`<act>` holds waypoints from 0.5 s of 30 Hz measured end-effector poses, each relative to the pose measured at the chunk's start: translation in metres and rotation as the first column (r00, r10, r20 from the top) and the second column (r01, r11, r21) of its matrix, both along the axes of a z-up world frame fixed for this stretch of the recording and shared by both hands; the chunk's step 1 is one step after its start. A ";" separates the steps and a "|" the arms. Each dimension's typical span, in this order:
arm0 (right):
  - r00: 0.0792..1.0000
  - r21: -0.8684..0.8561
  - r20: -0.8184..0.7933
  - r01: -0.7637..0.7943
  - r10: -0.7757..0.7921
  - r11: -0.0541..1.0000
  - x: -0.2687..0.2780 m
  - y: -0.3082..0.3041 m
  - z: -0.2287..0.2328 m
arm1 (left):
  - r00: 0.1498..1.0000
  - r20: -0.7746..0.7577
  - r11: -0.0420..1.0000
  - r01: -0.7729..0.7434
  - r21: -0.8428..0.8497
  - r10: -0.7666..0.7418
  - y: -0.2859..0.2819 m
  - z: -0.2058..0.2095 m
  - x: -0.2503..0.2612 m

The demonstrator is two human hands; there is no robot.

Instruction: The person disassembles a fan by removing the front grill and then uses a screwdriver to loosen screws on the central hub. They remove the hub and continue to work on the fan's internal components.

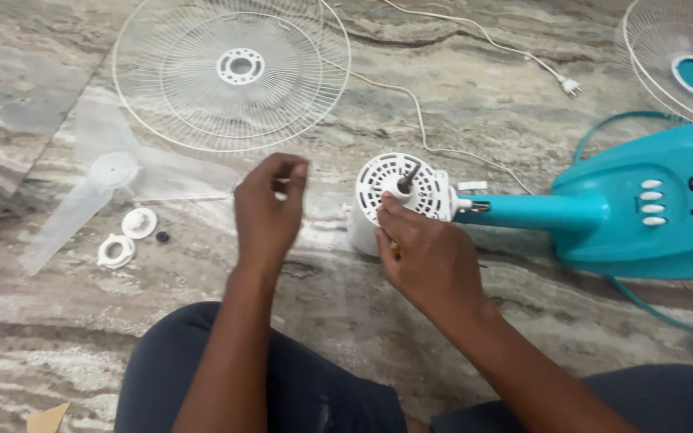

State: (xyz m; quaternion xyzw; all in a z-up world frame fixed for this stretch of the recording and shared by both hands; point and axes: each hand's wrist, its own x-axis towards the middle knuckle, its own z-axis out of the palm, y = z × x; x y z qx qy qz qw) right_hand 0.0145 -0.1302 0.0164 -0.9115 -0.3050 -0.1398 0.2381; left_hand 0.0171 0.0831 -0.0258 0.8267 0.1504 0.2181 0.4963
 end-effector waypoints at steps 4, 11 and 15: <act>0.998 -0.015 -0.066 0.024 -0.025 1.000 -0.003 0.001 0.005 | 0.941 0.217 0.965 0.261 0.018 -0.259 -0.055 0.016 -0.007; 0.936 0.117 -0.312 0.208 -0.163 0.971 0.004 -0.015 0.020 | 0.905 0.202 0.923 0.343 0.173 -0.374 -0.073 0.013 -0.003; 0.676 0.336 -0.734 0.451 -0.070 0.827 0.037 -0.051 0.030 | 0.915 0.134 0.891 0.324 0.317 -0.381 -0.077 0.016 -0.001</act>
